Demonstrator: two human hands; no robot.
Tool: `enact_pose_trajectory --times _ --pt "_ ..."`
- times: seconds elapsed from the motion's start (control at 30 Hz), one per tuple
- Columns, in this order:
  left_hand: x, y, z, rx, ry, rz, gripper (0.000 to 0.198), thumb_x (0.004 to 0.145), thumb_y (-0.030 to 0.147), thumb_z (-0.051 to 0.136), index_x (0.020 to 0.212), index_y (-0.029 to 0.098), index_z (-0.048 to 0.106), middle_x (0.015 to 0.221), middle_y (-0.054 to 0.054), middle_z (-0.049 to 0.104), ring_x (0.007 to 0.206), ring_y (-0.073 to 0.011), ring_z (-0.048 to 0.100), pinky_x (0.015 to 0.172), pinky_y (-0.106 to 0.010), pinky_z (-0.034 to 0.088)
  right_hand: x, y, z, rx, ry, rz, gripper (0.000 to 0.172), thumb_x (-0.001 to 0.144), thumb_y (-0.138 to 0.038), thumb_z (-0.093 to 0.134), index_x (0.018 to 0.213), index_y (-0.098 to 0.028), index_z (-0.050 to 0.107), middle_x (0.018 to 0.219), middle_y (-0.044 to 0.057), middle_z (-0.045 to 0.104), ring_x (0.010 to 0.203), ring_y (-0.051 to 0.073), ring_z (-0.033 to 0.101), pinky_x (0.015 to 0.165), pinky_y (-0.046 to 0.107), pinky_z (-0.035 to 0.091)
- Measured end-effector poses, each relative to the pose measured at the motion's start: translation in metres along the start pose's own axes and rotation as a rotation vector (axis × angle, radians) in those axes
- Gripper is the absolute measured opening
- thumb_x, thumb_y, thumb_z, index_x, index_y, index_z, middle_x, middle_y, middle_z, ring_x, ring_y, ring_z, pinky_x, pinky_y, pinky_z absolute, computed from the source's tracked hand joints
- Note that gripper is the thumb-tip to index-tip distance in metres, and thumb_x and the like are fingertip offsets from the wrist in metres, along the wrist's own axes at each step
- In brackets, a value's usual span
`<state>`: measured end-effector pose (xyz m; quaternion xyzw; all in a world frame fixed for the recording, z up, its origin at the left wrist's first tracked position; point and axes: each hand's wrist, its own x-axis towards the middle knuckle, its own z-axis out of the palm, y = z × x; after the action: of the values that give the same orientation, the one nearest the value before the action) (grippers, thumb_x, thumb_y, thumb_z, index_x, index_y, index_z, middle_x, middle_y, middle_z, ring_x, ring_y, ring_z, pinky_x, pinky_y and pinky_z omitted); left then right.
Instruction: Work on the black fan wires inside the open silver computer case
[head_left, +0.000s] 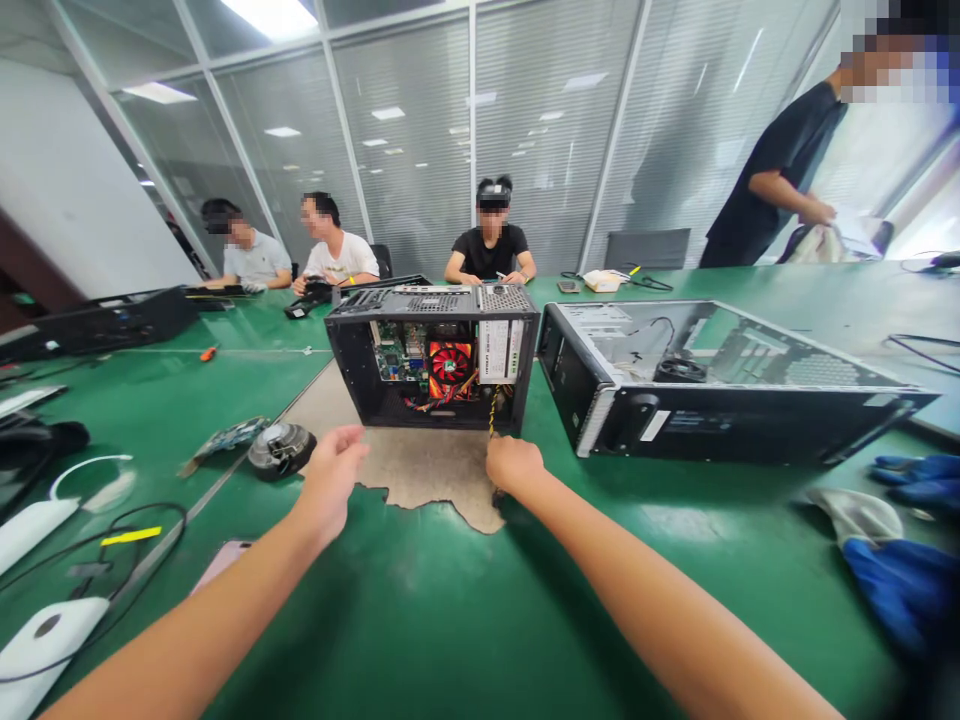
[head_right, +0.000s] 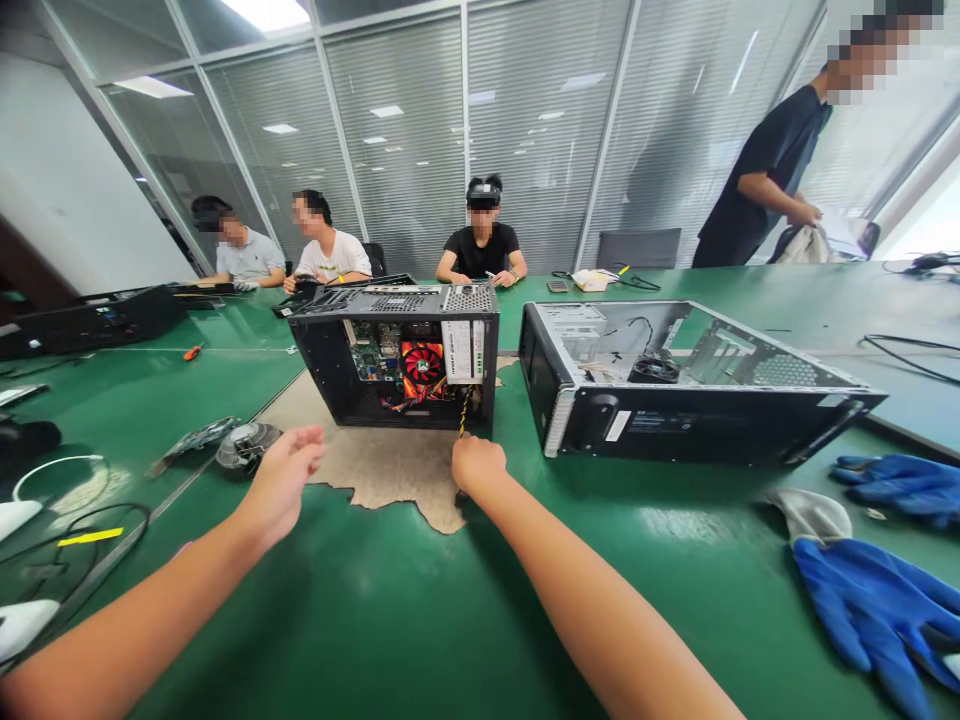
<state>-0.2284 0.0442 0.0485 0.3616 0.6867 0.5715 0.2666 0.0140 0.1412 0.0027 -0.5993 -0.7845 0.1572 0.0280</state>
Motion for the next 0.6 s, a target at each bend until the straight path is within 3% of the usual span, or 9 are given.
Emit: enact_pose_trajectory --times 0.1,0.17,0.23,0.33,0.4,0.47,0.6 --pt "-0.065 0.013 -0.041 0.042 -0.075 -0.012 0.036 0.063 0.035 0.067 0.095 0.019 0.064 0.095 -0.005 0.065 0.088 -0.0211 0.058 0.079 -0.033 0.046 0.010 -0.018 -0.004 0.092 -0.011 -0.034 0.030 0.090 -0.022 0.047 0.102 -0.008 0.070 0.105 0.027 0.070 0.097 0.033 0.070 0.078 0.043 0.053" --pt "-0.097 0.020 -0.064 0.117 -0.126 -0.003 0.028 0.064 0.040 0.067 0.083 0.020 0.065 0.085 -0.004 0.065 0.083 -0.0219 0.059 0.076 -0.033 0.047 0.016 -0.038 -0.008 0.182 -0.052 -0.116 0.032 0.095 -0.023 0.040 0.103 -0.013 0.069 0.094 0.017 0.074 0.082 0.022 0.072 0.069 0.031 0.054" --pt "-0.118 0.024 -0.081 0.179 -0.197 0.018 0.025 0.067 0.043 0.065 0.079 0.022 0.065 0.079 -0.003 0.063 0.078 -0.0212 0.059 0.073 -0.033 0.048 0.018 -0.059 -0.011 0.257 -0.096 -0.207 0.032 0.097 -0.022 0.037 0.110 -0.017 0.065 0.087 0.008 0.076 0.068 0.014 0.070 0.061 0.023 0.051" --pt "-0.139 0.027 -0.089 0.295 -0.335 0.099 0.022 0.072 0.044 0.063 0.077 0.023 0.064 0.075 -0.003 0.061 0.071 -0.0201 0.057 0.065 -0.030 0.047 0.010 -0.073 -0.016 0.279 -0.142 -0.296 0.026 0.093 -0.029 0.049 0.106 -0.013 0.065 0.073 0.007 0.075 0.058 0.015 0.067 0.058 0.023 0.050" --pt "-0.154 0.027 -0.085 0.323 -0.440 0.167 0.021 0.078 0.044 0.057 0.077 0.023 0.063 0.075 -0.003 0.061 0.070 -0.0195 0.057 0.064 -0.030 0.047 -0.003 -0.065 -0.021 0.254 -0.134 -0.360 0.025 0.090 -0.031 0.054 0.101 -0.014 0.069 0.073 0.007 0.075 0.066 0.016 0.068 0.066 0.024 0.050" --pt "-0.173 0.026 -0.078 0.357 -0.548 0.239 0.020 0.083 0.040 0.053 0.074 0.023 0.061 0.073 -0.003 0.060 0.070 -0.0190 0.057 0.066 -0.030 0.047 -0.021 -0.046 -0.028 0.215 -0.086 -0.412 0.023 0.085 -0.029 0.061 0.103 -0.017 0.070 0.086 0.006 0.076 0.082 0.018 0.070 0.077 0.024 0.049" --pt "-0.210 0.012 -0.064 0.362 -0.800 0.466 0.018 0.088 0.032 0.048 0.078 0.025 0.061 0.078 -0.004 0.064 0.073 -0.0170 0.059 0.071 -0.028 0.048 -0.057 0.017 -0.056 0.125 0.119 -0.376 0.028 0.090 -0.026 0.049 0.108 -0.017 0.068 0.109 0.012 0.071 0.106 0.025 0.062 0.094 0.033 0.043"
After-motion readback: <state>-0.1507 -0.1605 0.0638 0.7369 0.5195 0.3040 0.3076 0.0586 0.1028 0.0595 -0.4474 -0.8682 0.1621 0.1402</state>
